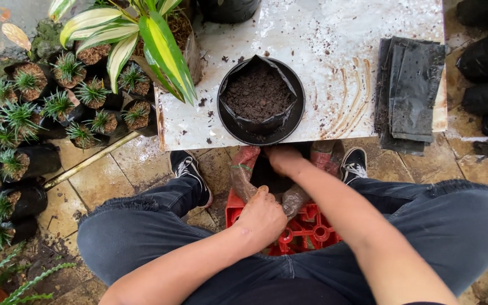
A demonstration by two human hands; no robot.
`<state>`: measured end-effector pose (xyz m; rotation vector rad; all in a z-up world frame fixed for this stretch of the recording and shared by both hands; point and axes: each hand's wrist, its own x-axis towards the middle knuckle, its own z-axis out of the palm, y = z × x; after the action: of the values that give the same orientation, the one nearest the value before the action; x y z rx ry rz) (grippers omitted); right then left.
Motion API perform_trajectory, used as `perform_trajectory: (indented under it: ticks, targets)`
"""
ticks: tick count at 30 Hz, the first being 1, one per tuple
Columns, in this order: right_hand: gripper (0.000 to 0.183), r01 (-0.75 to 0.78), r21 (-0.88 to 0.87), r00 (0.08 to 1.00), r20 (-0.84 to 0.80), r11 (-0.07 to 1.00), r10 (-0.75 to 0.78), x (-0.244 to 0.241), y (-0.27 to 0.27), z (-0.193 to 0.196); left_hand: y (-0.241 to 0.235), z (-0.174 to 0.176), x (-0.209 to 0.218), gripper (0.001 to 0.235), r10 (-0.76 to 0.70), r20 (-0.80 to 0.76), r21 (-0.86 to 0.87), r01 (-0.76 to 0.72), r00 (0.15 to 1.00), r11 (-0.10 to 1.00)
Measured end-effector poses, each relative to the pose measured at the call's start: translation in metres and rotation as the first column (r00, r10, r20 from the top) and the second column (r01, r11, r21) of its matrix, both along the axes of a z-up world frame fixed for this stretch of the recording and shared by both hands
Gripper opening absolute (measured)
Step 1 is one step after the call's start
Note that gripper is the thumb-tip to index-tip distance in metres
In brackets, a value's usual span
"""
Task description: The person scoops soil from a sack using a small black bowl and pours it into a black plastic pot. They then press the soil down with their hand to compact it. This process is repeated multiple times to fill the pot.
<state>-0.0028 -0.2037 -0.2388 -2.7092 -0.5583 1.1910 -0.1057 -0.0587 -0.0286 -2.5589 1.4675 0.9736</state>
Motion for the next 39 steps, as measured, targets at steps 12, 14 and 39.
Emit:
perform_trajectory:
  ticks: [12, 14, 39]
  targets:
    - [0.031, 0.279, 0.294, 0.956, -0.176, 0.914, -0.235, -0.002, -0.059, 0.063, 0.002, -0.014, -0.007, 0.028, 0.085, 0.059, 0.002, -0.085, 0.995, 0.996]
    - [0.03, 0.437, 0.296, 0.895, -0.243, 0.849, -0.375, -0.009, -0.062, 0.099, 0.004, -0.011, -0.009, 0.028, 0.082, 0.043, 0.017, -0.083, 0.996, 0.996]
    - [0.039, 0.091, -0.031, 0.95, -0.296, 0.995, -0.096, -0.027, 0.042, 0.047, 0.001, 0.017, 0.004, 0.032, 0.013, -0.151, 0.199, 0.018, 0.988, 0.98]
